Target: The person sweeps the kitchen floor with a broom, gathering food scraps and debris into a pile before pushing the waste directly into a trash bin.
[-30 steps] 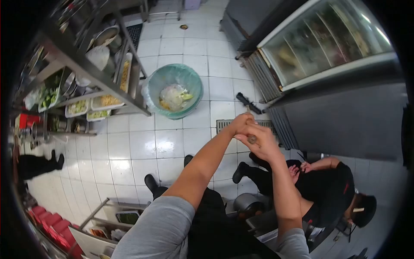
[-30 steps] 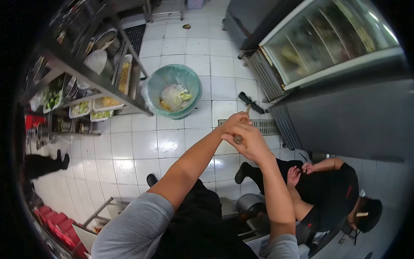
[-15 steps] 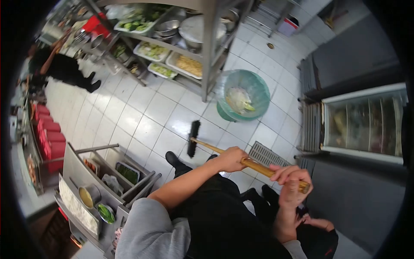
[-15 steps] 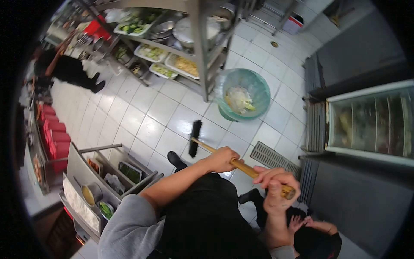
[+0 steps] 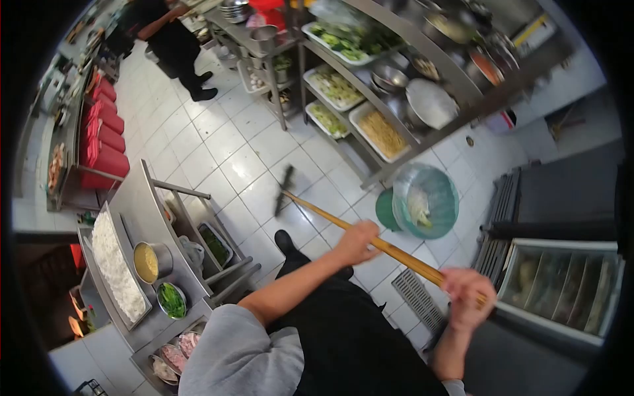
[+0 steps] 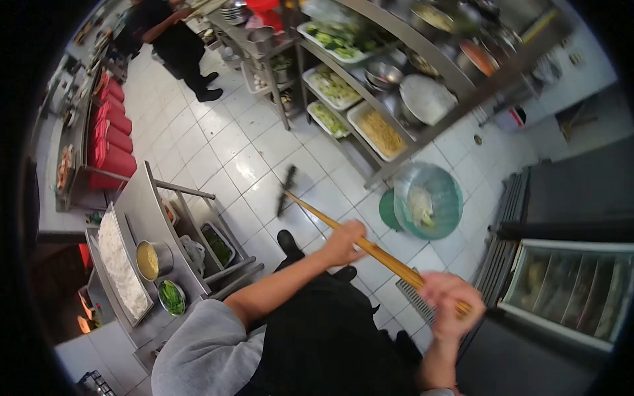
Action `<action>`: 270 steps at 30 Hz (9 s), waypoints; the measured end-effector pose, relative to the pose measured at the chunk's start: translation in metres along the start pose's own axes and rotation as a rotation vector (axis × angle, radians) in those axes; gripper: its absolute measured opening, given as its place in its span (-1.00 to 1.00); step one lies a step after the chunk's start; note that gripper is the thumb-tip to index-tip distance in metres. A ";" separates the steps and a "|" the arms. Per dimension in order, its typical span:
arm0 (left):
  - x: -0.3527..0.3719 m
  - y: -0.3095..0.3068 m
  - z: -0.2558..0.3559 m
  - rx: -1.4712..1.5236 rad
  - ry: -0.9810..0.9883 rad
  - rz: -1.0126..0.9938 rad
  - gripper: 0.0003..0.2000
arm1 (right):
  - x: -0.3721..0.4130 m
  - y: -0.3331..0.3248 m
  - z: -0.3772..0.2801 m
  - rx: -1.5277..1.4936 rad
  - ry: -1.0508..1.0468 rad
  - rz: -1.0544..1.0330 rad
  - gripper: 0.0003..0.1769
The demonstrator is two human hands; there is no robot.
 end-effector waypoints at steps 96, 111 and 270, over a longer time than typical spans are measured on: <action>0.016 -1.024 -0.593 0.086 -0.408 -0.018 -0.83 | -0.524 1.163 0.119 -0.043 0.124 -0.747 -0.68; 0.026 -1.151 -0.643 -0.134 -0.420 -0.166 -0.83 | -0.547 1.238 0.148 -0.116 0.087 -0.555 -0.65; 0.166 -1.678 -0.954 -0.361 -0.206 -0.691 -0.85 | -0.536 1.810 0.326 -0.177 -0.004 0.091 -0.75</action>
Point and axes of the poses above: each hand's wrist, its own x-axis away from the middle knuckle, its own y-axis out of the palm, z = x × y, the point moved 4 cm from there along -x, towards the middle knuckle, and after that the axes turned 11 degrees about y, right-handed, at the moved point
